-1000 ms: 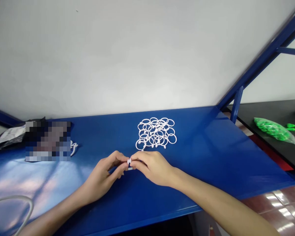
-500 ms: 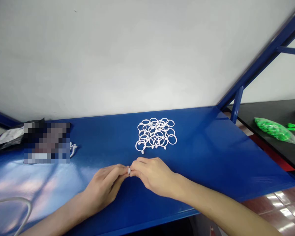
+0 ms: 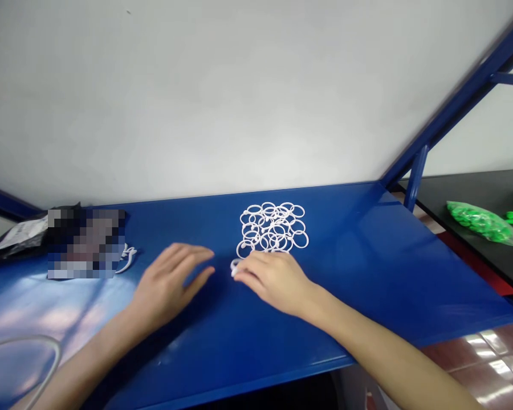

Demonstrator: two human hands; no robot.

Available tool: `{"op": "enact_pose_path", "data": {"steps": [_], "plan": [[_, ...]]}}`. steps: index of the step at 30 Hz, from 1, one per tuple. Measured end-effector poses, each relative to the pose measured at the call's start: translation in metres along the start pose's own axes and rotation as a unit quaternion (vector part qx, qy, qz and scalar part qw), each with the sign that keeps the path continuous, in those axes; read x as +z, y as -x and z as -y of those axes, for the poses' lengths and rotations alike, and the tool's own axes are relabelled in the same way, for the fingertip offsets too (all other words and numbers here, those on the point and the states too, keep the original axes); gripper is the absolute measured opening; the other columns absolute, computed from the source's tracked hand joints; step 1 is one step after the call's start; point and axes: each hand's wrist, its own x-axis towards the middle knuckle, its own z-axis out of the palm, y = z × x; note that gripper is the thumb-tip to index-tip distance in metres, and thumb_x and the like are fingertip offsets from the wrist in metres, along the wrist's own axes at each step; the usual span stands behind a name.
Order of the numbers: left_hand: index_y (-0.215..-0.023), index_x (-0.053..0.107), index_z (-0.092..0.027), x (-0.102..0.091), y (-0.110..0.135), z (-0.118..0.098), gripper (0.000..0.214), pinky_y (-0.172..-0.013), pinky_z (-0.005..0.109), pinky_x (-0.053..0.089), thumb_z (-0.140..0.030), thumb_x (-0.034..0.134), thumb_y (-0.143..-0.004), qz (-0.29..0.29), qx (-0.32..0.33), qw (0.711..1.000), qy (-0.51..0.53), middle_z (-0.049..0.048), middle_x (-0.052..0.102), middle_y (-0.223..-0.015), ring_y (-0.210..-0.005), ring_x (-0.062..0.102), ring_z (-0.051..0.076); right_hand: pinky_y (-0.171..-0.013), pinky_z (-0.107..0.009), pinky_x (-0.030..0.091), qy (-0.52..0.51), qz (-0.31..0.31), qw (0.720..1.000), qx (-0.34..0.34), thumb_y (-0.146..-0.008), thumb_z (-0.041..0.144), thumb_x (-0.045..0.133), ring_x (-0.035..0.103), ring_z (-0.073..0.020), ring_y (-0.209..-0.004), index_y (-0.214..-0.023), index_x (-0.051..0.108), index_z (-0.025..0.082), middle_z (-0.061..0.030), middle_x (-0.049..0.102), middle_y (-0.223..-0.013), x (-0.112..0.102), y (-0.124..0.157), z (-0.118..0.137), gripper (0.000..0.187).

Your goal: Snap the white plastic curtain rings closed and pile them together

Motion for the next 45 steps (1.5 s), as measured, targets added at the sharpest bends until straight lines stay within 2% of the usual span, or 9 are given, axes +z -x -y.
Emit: {"op": "enact_pose_path", "data": {"steps": [5, 9, 12, 17, 22, 27, 34, 40, 45], "plan": [[-0.115, 0.066, -0.013, -0.021, 0.0, 0.049, 0.042, -0.084, 0.048, 0.051, -0.045, 0.043, -0.101, 0.118, -0.277, 0.916, -0.264, 0.0189, 0.072, -0.108, -0.105, 0.064, 0.038, -0.061, -0.026, 0.046, 0.148, -0.071, 0.972, 0.168, -0.104, 0.033, 0.055, 0.068, -0.015, -0.071, -0.096, 0.07, 0.021, -0.0024, 0.075, -0.095, -0.026, -0.002, -0.039, 0.02], [-0.115, 0.064, -0.012, -0.026, 0.004, 0.07, 0.044, -0.072, 0.046, 0.052, -0.046, 0.039, -0.101, 0.207, -0.347, 0.877, -0.26, 0.0188, 0.071, -0.101, -0.094, 0.069, 0.039, -0.06, -0.029, 0.045, 0.233, -0.076, 0.937, 0.249, -0.101, 0.031, 0.058, 0.068, -0.0211, -0.082, -0.098, 0.07, 0.021, -0.0054, 0.072, -0.099, -0.036, 0.0, -0.067, 0.016], [-0.118, 0.063, -0.012, -0.019, 0.006, 0.075, 0.04, -0.074, 0.045, 0.054, -0.04, 0.039, -0.101, 0.201, -0.316, 0.899, -0.227, 0.0186, 0.07, -0.109, -0.096, 0.07, 0.038, -0.07, -0.035, 0.052, 0.245, -0.042, 0.936, 0.25, -0.1, 0.032, 0.056, 0.066, -0.0277, -0.097, -0.098, 0.071, 0.021, -0.0092, 0.07, -0.103, -0.033, 0.002, -0.077, 0.019], [-0.122, 0.065, -0.015, -0.001, 0.007, 0.071, 0.035, -0.093, 0.042, 0.054, -0.019, 0.039, -0.099, 0.16, -0.156, 0.973, -0.064, 0.0151, 0.069, -0.119, -0.103, 0.069, 0.028, -0.091, -0.048, 0.054, 0.244, -0.076, 0.939, 0.232, -0.101, 0.038, 0.052, 0.061, -0.0332, -0.105, -0.111, 0.07, 0.016, -0.0148, 0.07, -0.112, -0.023, -0.001, -0.081, 0.03], [-0.12, 0.066, -0.019, 0.007, 0.005, 0.053, 0.039, -0.089, 0.037, 0.055, -0.017, 0.032, -0.102, 0.152, -0.057, 0.985, 0.057, 0.0108, 0.068, -0.12, -0.099, 0.069, 0.023, -0.111, -0.053, 0.046, 0.237, -0.014, 0.951, 0.197, -0.105, 0.038, 0.043, 0.051, -0.0359, -0.134, -0.138, 0.062, 0.013, -0.0167, 0.06, -0.145, -0.012, -0.003, -0.086, 0.046], [-0.121, 0.065, -0.018, 0.005, 0.006, 0.048, 0.029, -0.088, 0.041, 0.054, -0.026, 0.046, -0.1, 0.124, -0.085, 0.989, -0.005, 0.0119, 0.067, -0.115, -0.098, 0.067, 0.027, -0.115, -0.055, 0.043, 0.252, 0.036, 0.939, 0.232, -0.107, 0.041, 0.039, 0.041, -0.0383, -0.146, -0.148, 0.055, 0.012, -0.0163, 0.051, -0.156, -0.005, -0.005, -0.091, 0.052], [-0.087, 0.067, -0.018, 0.0, 0.006, 0.054, 0.027, -0.08, 0.045, 0.05, -0.039, 0.055, -0.099, 0.168, -0.148, 0.966, -0.125, 0.0105, 0.067, -0.091, -0.09, 0.061, 0.031, -0.118, -0.056, 0.04, 0.243, 0.024, 0.935, 0.256, -0.105, 0.049, 0.042, 0.038, -0.0391, -0.148, -0.146, 0.055, 0.01, -0.0203, 0.047, -0.157, -0.007, -0.004, -0.087, 0.058], [-0.09, 0.061, -0.021, -0.002, 0.001, 0.041, 0.021, -0.077, 0.038, 0.047, -0.03, 0.047, -0.101, 0.143, -0.127, 0.981, 0.015, 0.0065, 0.069, -0.09, -0.085, 0.062, 0.026, -0.117, -0.06, 0.039, 0.22, -0.045, 0.952, 0.21, -0.105, 0.046, 0.047, 0.038, -0.04, -0.148, -0.144, 0.056, 0.013, -0.0204, 0.05, -0.153, -0.011, -0.004, -0.075, 0.053], [-0.1, 0.058, -0.023, -0.005, -0.002, 0.009, 0.013, -0.066, 0.027, 0.046, -0.03, 0.047, -0.102, 0.146, -0.174, 0.943, 0.244, -0.0006, 0.068, -0.086, -0.071, 0.062, 0.015, -0.108, -0.053, 0.05, 0.095, -0.091, 0.99, 0.058, -0.104, 0.034, 0.053, 0.057, -0.0295, -0.128, -0.133, 0.062, 0.021, -0.0123, 0.065, -0.132, -0.008, -0.005, -0.031, 0.032]]}}
